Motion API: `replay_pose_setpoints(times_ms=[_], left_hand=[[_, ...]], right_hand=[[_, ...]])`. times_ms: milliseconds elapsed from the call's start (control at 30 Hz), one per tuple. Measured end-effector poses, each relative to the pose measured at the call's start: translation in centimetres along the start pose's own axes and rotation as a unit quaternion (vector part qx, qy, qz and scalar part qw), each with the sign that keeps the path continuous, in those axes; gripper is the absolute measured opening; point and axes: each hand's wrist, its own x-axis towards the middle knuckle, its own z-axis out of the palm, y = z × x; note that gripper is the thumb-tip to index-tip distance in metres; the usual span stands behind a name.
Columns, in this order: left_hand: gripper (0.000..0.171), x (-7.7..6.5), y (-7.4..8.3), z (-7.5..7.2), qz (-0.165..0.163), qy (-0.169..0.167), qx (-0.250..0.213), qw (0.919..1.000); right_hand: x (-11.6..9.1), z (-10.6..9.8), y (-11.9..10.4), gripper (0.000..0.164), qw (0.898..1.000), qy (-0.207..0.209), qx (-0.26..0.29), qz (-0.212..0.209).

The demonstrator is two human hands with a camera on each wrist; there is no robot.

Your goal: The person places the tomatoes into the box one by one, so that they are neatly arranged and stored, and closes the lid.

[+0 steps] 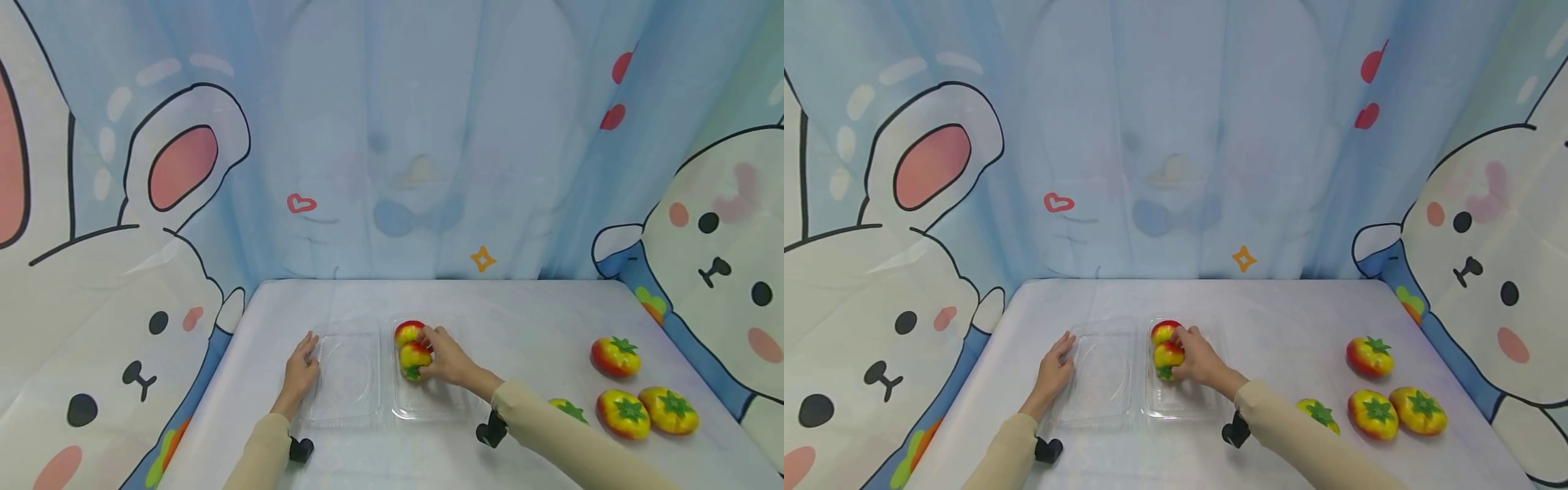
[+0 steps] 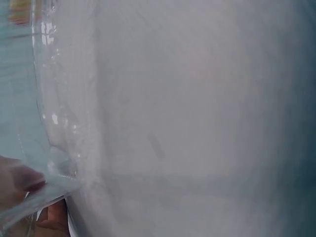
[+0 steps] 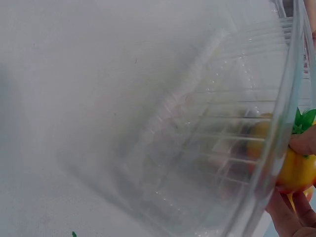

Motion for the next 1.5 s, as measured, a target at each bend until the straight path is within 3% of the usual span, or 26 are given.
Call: replay_pose_setpoints(times_ms=[567,800,1067,1233,1367,1500], left_hand=[[0.054,0.0,-0.3,0.0,0.006,0.000,0.002,1.0000],[0.055,0.0,-0.3,0.0,-0.001,-0.005,-0.002,1.0000],[0.054,-0.1,0.0,-0.1,0.007,-0.002,0.004,1.0000],[0.054,0.0,-0.1,-0.1,0.012,-0.002,0.008,0.9999],[0.054,0.0,-0.1,0.0,0.014,-0.001,0.011,0.9998],[0.054,-0.1,-0.1,0.0,0.014,0.000,0.011,0.9998]], right_hand=[[-0.2,-0.8,0.4,0.061,0.999,-0.027,-0.015,-0.010],[-0.4,-2.2,0.6,0.060,0.998,-0.052,-0.015,-0.014],[-0.8,-6.3,2.1,0.035,0.998,-0.057,-0.005,-0.039],[-1.8,-9.8,4.3,0.033,0.996,-0.077,-0.013,-0.044],[-3.4,-12.5,5.9,0.038,0.992,-0.122,-0.011,-0.021],[-5.5,-14.3,7.5,0.043,0.985,-0.166,-0.006,0.040]])
